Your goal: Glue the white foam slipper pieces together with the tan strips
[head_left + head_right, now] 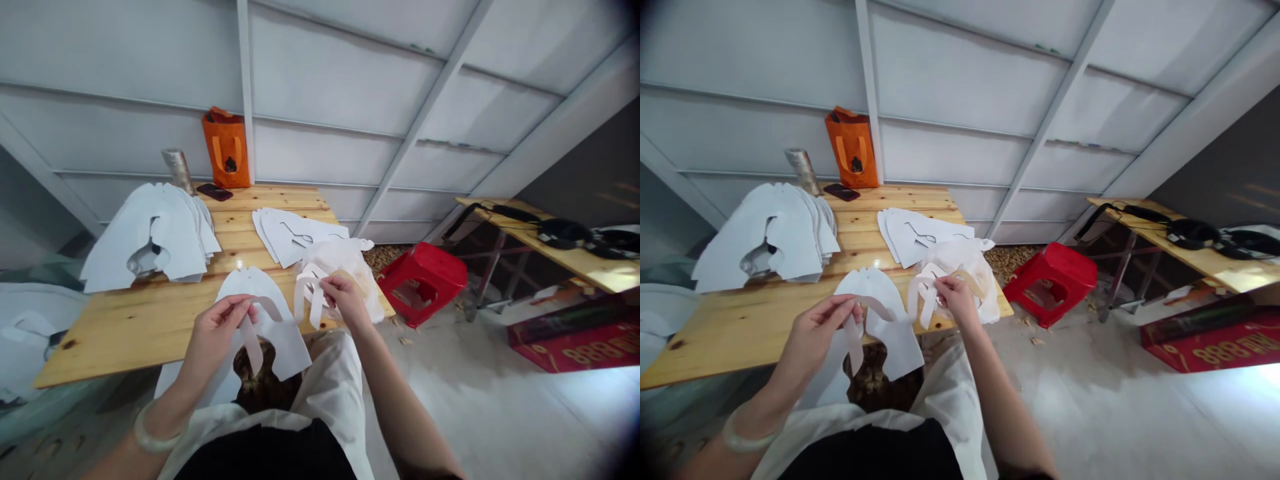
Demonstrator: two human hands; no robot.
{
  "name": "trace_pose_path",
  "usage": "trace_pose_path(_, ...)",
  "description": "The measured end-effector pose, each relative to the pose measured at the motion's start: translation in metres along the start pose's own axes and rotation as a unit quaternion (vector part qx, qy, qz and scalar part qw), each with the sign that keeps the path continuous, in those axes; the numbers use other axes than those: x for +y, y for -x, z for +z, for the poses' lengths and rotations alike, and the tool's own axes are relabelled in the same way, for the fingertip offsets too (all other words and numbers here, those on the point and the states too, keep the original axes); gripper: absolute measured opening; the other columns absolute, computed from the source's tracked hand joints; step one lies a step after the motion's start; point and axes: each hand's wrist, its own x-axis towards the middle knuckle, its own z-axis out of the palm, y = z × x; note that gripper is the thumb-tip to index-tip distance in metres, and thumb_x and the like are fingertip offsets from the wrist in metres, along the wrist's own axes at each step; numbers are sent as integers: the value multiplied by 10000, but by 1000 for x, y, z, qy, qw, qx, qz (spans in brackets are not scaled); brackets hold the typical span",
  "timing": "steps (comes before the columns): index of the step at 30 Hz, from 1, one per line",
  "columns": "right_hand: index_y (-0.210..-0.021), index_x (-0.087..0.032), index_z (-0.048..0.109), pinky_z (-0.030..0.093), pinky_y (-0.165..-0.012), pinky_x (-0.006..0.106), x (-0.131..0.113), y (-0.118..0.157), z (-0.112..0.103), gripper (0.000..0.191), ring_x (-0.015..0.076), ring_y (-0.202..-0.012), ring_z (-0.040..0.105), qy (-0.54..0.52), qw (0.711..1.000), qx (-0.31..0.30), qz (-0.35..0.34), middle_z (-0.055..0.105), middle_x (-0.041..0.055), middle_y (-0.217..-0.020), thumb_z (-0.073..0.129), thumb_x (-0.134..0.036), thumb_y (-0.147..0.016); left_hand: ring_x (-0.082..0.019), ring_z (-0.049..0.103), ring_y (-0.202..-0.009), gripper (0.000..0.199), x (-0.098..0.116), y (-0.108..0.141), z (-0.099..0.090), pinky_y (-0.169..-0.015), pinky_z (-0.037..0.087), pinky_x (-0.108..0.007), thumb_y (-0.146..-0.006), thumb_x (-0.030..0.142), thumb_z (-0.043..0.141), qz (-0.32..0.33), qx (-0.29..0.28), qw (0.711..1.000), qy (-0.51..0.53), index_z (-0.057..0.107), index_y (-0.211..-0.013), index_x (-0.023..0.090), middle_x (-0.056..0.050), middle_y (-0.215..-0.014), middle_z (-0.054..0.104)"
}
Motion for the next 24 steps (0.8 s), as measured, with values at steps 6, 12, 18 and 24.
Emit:
trace_pose_path(6, -1236, -186, 737, 450, -802, 329, 6, -26, -21, 355, 247, -853, 665, 196, 977, 70, -37, 723, 65, -812, 672, -320, -914, -141, 660, -704, 327, 5, 12, -6, -675, 533, -231, -889, 464, 770, -30, -44, 997, 49, 656, -1064, 213, 8, -766, 704)
trace_pose_path(12, -1021, -163, 791, 454, -861, 324, 11, -25, -14, 274, 265, -966, 690, 279, 956, 79, -48, 764, 128, -956, 534, -121, -936, -133, 642, -691, 284, 6, 18, -5, -693, 530, -242, -898, 444, 753, -50, -84, 994, 50, 648, -1002, 201, 2, -762, 704)
trace_pose_path(18, -1091, -160, 783, 489, -931, 357, -8, -1, -11, 303, 276, -1081, 660, 263, 952, 120, -99, 702, 167, -1197, 528, -294, -997, -129, 637, -688, 269, 0, 20, -4, -692, 531, -245, -909, 432, 749, -63, -100, 991, 63, 656, -1012, 201, -6, -777, 710)
trace_pose_path(24, -905, -213, 777, 493, -644, 258, -34, 82, 31, 208, 167, -725, 643, -87, 971, -185, -126, 712, 26, -785, 701, -406, -897, -134, 633, -659, 322, 5, 27, -1, -646, 518, -236, -897, 463, 759, -82, -116, 988, 65, 653, -1046, 197, -2, -731, 699)
